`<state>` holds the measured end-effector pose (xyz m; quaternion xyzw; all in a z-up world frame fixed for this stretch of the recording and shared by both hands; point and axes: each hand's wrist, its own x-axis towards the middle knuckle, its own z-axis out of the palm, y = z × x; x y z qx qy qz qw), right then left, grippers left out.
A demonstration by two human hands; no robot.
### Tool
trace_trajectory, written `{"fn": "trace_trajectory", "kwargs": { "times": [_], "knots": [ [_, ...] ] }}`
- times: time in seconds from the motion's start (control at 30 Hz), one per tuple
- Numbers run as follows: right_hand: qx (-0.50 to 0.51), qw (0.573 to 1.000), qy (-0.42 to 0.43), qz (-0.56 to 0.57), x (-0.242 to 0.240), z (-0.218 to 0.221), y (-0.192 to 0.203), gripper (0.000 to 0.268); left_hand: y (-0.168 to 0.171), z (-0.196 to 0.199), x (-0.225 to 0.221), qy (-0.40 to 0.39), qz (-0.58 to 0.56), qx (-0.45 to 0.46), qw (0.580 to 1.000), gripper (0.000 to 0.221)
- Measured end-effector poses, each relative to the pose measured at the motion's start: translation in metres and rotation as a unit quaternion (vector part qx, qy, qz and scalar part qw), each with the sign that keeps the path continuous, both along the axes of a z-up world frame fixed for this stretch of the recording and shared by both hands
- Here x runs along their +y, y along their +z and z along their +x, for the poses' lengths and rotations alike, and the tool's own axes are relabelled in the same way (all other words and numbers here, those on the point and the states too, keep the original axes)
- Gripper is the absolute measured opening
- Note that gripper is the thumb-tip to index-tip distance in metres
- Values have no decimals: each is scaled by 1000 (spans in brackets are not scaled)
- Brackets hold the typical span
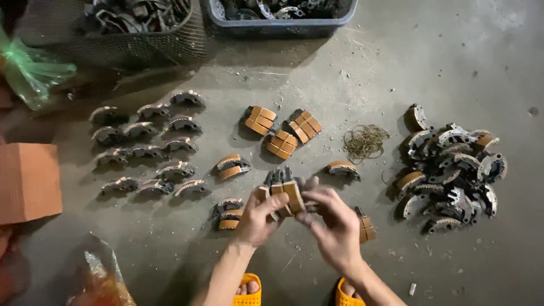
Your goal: Sorting and assembling motorcycle brake shoe components on the floor
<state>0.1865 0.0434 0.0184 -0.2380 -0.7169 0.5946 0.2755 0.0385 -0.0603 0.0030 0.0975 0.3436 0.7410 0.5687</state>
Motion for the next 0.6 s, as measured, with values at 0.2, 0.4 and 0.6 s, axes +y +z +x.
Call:
{"fn": "trace_trajectory", "kwargs": {
  "times": [0.2, 0.4, 0.6],
  "knots": [
    [36, 918, 8, -394, 24, 14, -38, 39, 6, 3, -9, 27, -89, 53, 994, 25],
    [134, 785, 51, -602, 24, 15, -60, 47, 8, 3, -9, 49, -126, 32, 990, 30],
    [139, 777, 51, -612, 24, 13, -62, 45, 12, 5, -5, 72, -130, 5, 989, 23]
  ]
}}
